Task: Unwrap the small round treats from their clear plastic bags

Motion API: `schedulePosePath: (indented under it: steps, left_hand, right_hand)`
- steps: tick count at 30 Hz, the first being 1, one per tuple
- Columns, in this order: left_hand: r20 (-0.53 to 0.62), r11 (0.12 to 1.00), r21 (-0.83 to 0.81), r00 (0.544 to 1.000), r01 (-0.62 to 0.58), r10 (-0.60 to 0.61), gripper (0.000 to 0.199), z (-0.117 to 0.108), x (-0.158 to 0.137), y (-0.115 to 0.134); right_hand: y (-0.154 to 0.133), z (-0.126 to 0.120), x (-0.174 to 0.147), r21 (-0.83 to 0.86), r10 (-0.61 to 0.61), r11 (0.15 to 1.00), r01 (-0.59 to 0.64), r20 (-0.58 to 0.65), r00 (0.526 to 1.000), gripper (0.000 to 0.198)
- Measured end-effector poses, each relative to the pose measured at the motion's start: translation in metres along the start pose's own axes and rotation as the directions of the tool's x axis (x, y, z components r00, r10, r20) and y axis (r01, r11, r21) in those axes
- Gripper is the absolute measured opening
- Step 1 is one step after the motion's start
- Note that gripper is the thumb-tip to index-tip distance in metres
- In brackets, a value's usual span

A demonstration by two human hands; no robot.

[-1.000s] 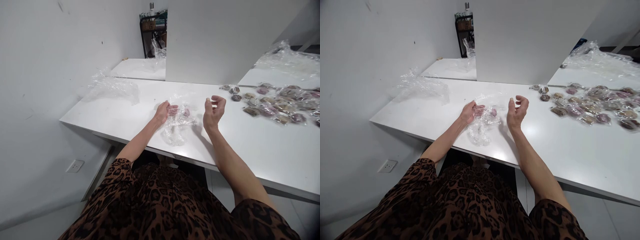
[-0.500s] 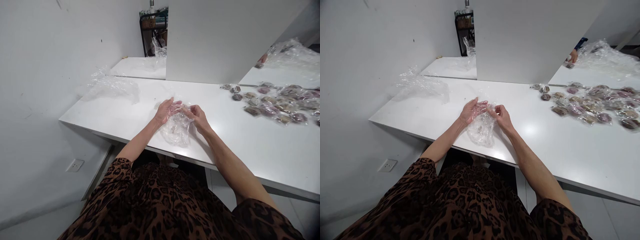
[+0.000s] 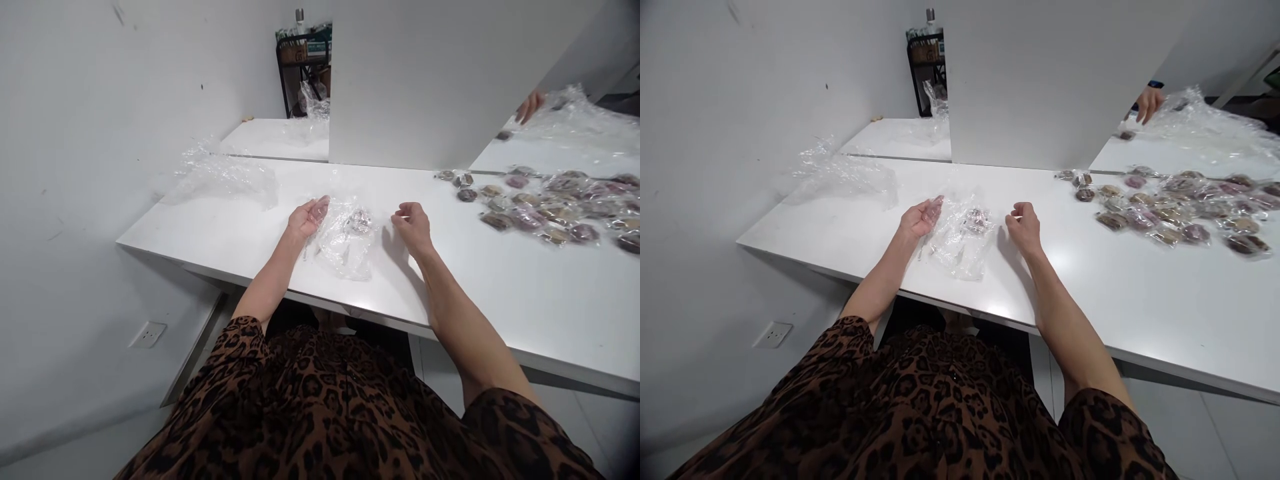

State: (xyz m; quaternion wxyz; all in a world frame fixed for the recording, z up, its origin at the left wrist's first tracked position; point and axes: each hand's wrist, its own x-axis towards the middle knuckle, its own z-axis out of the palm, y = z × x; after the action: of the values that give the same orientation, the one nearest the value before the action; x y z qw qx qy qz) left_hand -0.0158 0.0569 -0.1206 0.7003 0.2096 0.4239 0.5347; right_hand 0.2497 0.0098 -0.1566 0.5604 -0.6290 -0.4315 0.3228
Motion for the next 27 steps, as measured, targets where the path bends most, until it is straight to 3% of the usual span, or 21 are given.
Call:
schedulePosePath:
  steps: [3, 6, 11, 15, 20, 23, 25, 27]
  left_hand:
    - [0.057, 1.0, 0.016, 0.998, 0.009, -0.01, 0.034, 0.009, -0.01, 0.001]
    - [0.153, 0.999, -0.031, 0.988, 0.026, -0.021, 0.032, 0.027, -0.027, 0.012]
    - [0.297, 0.995, -0.093, 0.955, 0.045, -0.015, 0.036, 0.07, -0.058, 0.034]
    - [0.293, 0.994, -0.108, 0.956, 0.012, 0.02, 0.038, 0.083, -0.073, 0.041]
    - [0.151, 0.992, -0.105, 0.985, -0.074, 0.089, 0.033, 0.055, -0.071, 0.042]
    - [0.056, 0.99, -0.074, 0.99, -0.122, 0.127, 0.026, 0.028, -0.069, 0.041]
    - [-0.007, 0.987, -0.055, 0.989, -0.151, 0.151, 0.021, 0.01, -0.069, 0.037]
    - [-0.064, 0.984, -0.037, 0.983, -0.172, 0.169, 0.018, -0.007, -0.068, 0.032]
  right_hand:
    - [0.0, 0.008, -0.008, -0.074, -0.227, 0.97, 0.232, 0.072, 0.971, 0.03]
    - [-0.003, 0.022, -0.018, -0.097, -0.258, 0.954, 0.283, 0.212, 0.943, 0.052]
    - [-0.004, 0.038, -0.024, -0.089, -0.173, 0.974, 0.21, 0.317, 0.933, 0.07]
    - [-0.007, 0.028, -0.024, 0.05, -0.062, 0.998, 0.047, 0.365, 0.929, 0.073]
    - [-0.008, 0.01, -0.013, 0.112, 0.053, 0.99, -0.087, 0.276, 0.96, 0.053]
    - [-0.003, 0.001, -0.002, 0.001, 0.125, 0.992, -0.127, 0.165, 0.978, 0.049]
    - [0.0, -0.003, 0.002, -0.167, 0.057, 0.985, -0.048, 0.045, 0.997, 0.047]
    - [-0.001, -0.005, 0.002, -0.351, -0.117, 0.932, 0.095, -0.041, 0.992, 0.047]
